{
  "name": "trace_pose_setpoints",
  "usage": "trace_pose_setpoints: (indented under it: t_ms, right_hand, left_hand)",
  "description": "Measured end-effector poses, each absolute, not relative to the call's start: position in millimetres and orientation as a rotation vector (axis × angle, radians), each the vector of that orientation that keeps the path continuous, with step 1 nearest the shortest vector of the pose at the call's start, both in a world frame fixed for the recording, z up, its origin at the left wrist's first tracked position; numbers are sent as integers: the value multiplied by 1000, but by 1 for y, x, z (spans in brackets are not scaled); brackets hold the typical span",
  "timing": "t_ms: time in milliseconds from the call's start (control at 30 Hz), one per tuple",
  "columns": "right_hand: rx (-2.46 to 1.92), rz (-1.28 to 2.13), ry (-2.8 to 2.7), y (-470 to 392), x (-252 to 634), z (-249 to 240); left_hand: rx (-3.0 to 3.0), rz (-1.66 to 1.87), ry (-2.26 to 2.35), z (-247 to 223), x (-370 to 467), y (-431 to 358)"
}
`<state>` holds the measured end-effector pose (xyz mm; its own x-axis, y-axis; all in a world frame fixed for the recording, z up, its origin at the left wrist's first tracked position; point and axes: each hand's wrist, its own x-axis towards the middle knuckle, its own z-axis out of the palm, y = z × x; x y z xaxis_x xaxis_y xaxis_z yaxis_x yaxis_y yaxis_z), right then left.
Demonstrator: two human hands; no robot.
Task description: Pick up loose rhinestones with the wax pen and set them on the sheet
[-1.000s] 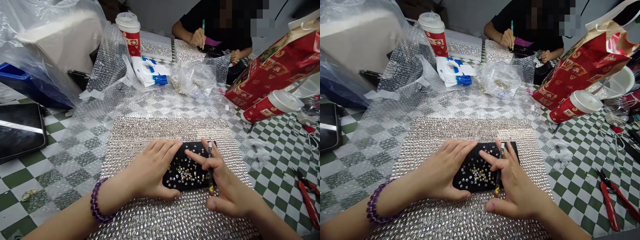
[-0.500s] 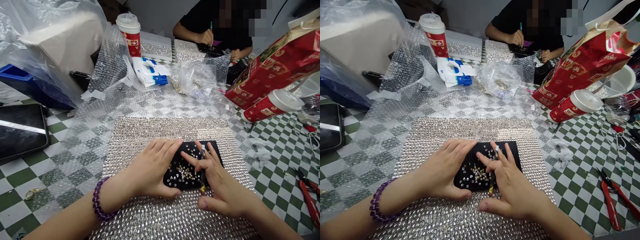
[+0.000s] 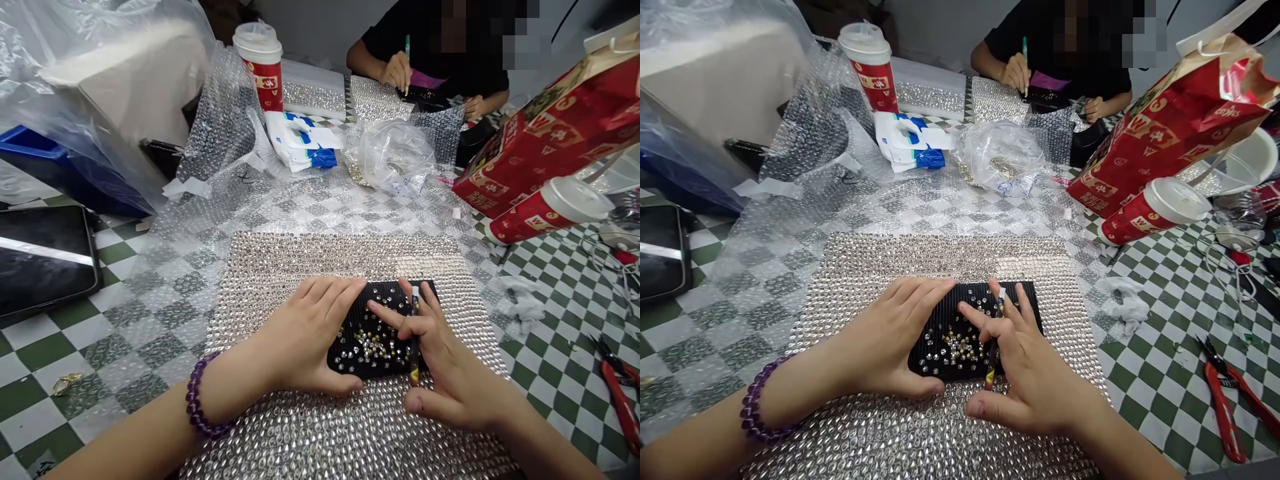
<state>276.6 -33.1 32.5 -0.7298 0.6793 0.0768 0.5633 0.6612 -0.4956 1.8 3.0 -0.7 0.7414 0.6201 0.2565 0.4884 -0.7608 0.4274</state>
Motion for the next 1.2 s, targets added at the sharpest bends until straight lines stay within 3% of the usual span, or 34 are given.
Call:
trace_pose_setpoints:
  t_ms: [400, 1200]
  right_hand:
    - [-756, 336, -2800, -48, 284, 41]
    - [-849, 396, -2705, -45, 295, 48]
  left_hand:
    - [2619, 559, 843, -1, 1, 4]
    - [2618, 545, 855, 0, 2, 4]
